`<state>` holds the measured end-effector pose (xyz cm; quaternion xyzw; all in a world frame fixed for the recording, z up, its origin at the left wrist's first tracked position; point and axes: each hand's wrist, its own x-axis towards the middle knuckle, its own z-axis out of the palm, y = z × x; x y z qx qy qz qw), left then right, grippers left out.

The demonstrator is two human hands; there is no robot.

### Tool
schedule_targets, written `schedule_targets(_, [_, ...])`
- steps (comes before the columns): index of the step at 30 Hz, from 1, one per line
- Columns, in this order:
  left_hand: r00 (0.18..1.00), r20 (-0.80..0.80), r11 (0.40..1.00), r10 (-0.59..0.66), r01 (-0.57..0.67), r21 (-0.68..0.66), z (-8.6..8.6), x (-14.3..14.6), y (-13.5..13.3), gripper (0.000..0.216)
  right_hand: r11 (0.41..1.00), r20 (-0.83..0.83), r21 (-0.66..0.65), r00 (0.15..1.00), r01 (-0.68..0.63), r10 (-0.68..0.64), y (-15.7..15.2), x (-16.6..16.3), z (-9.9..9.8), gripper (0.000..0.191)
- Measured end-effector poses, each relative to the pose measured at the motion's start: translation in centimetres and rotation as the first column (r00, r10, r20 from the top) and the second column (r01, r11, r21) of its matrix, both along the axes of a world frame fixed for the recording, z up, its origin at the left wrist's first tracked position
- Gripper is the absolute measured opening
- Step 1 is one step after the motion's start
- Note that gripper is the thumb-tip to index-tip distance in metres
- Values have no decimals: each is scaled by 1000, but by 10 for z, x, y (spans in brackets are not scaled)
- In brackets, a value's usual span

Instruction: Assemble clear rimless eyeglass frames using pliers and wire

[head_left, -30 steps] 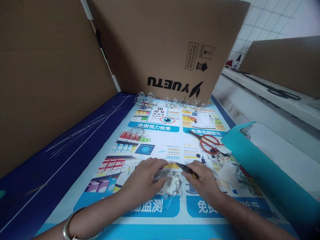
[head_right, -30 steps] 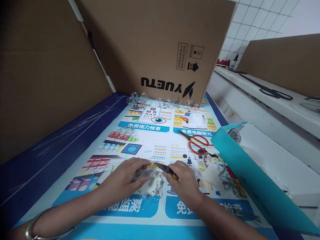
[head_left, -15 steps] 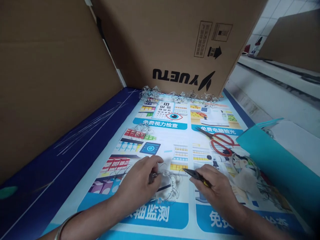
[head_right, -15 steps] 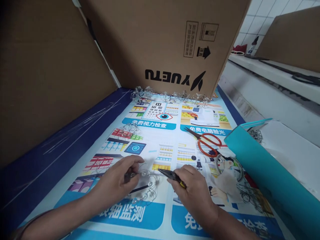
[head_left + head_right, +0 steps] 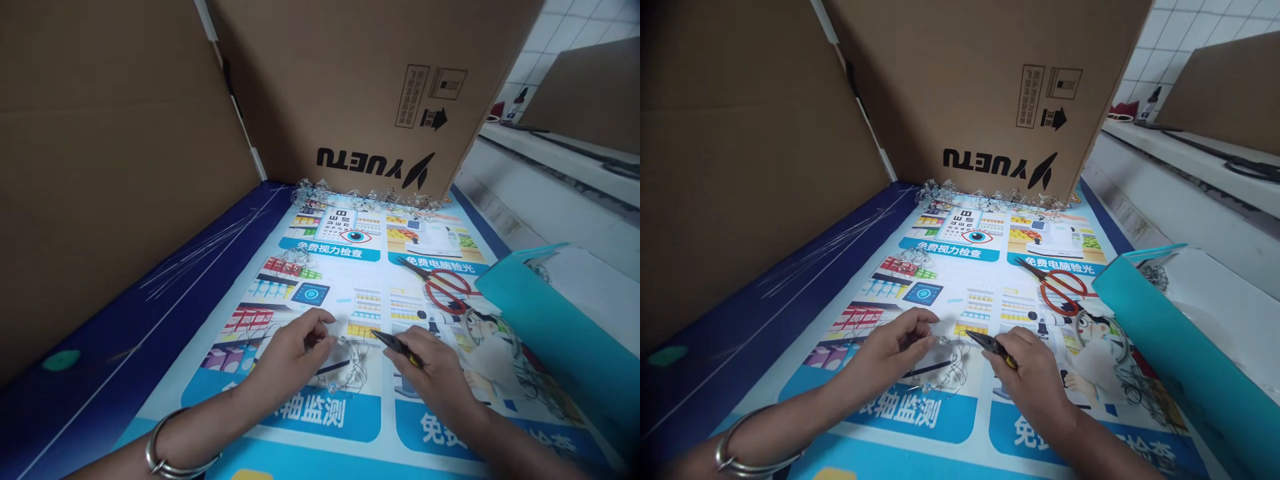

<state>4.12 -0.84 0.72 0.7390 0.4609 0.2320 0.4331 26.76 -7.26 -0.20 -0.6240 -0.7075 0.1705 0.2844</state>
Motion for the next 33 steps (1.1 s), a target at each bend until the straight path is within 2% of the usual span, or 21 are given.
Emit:
schedule_targets(9, [998,-35,991,-45,49,125,4,-5,0,17,999,2,-35,1000,-4,4,-2,0,3,15])
schedule_targets(14, [999,5,982,-45,43,183,2,-5,0,17,1000,28,-22,1000,-13,14,-3,-2,3,16])
schedule_targets(17, [999,23,982,-46,41,185,1,-5,0,18,1000,67,-12,998,-12,13,-3,-1,1,18])
schedule_targets(20, [999,17,984,-47,44,170,0,-7,0,18,1000,182,-11,983,-12,14,-2,3,1,18])
schedule_targets(24, [998,24,986,-53,49,157,0,-9,1,16,1000,413,-2,910,-28,26,0,11,9,17])
schedule_targets(28, [997,-7,986,-75,75,150,-2,-10,2,15,998,607,13,794,-61,40,5,12,22,14])
schedule_targets(33, [995,-49,978,-86,94,187,-5,-11,0,15,993,742,-8,664,-120,86,14,3,29,9])
